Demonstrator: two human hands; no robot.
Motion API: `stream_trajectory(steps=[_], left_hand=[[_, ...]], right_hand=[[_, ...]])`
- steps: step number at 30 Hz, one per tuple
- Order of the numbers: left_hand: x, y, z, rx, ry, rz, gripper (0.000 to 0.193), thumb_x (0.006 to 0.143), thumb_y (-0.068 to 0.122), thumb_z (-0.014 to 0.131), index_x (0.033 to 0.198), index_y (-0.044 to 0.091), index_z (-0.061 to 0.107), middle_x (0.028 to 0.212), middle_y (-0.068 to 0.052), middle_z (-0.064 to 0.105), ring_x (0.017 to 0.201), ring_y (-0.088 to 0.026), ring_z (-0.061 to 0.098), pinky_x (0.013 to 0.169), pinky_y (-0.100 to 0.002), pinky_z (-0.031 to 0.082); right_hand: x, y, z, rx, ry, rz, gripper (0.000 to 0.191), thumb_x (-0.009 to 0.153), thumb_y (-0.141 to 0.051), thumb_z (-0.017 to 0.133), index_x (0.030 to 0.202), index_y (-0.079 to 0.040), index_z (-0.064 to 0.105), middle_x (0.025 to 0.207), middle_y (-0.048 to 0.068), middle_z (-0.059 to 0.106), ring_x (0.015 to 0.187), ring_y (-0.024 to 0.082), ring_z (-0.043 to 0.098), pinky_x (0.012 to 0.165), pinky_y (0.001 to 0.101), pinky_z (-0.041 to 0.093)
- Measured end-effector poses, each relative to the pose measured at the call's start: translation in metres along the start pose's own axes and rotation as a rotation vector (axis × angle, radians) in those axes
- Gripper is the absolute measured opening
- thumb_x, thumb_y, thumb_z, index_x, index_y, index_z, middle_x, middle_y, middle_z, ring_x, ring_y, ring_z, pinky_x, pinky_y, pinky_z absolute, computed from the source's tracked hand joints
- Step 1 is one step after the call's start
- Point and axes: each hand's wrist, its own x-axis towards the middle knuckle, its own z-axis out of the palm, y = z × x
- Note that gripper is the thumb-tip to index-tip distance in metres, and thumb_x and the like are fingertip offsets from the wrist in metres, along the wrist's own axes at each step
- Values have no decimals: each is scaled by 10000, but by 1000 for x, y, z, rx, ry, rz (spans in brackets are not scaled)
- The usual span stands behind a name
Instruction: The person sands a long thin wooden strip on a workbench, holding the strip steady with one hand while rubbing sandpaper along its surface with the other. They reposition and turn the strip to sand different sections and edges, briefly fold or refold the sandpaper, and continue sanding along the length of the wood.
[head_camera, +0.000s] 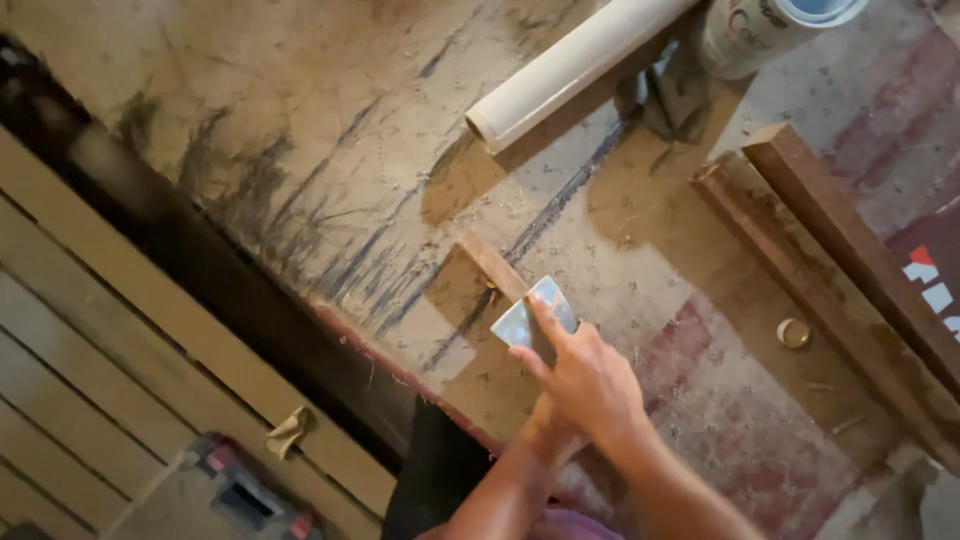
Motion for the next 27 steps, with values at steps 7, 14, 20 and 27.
stream_trajectory(steps=[7, 14, 20, 27], left_hand=[[1, 4, -12, 565, -13, 260, 544, 995, 337, 546, 1484, 106, 482, 1448, -130, 540, 1403, -277, 468, 1204, -443, 327], [2, 19, -14, 579, -108, 280, 623, 918, 453, 626, 1443, 134, 523, 1456, -99, 545, 1428, -270, 465, 1243, -422, 330], [2, 38, -48, 510, -237, 191, 696, 851, 552, 695, 1408, 158, 559, 1463, -73, 549, 1450, -264, 463, 1276, -405, 332], [45, 20, -180, 1015, 190, 142, 738, 886, 489, 711, 1509, 136, 530, 1639, -149, 389, 1540, -359, 314, 1230, -554, 261]], right_hand=[[12, -3, 2, -14, -9, -1, 721, 880, -637, 600, 1534, -387, 425, 838, 225, 631, 719, 439, 682, 617, 522, 564], [112, -84, -21, 118, 165, -162, 699, 905, -596, 651, 1499, -272, 477, 928, 188, 727, 853, 392, 713, 717, 505, 576], [98, -41, -49, 498, -58, 33, 683, 858, -498, 721, 1475, -270, 539, 1103, 167, 754, 952, 249, 751, 845, 370, 571], [-24, 85, -17, 591, 147, -16, 713, 833, -383, 785, 1479, -186, 556, 1064, 190, 735, 819, 265, 714, 772, 374, 563]])
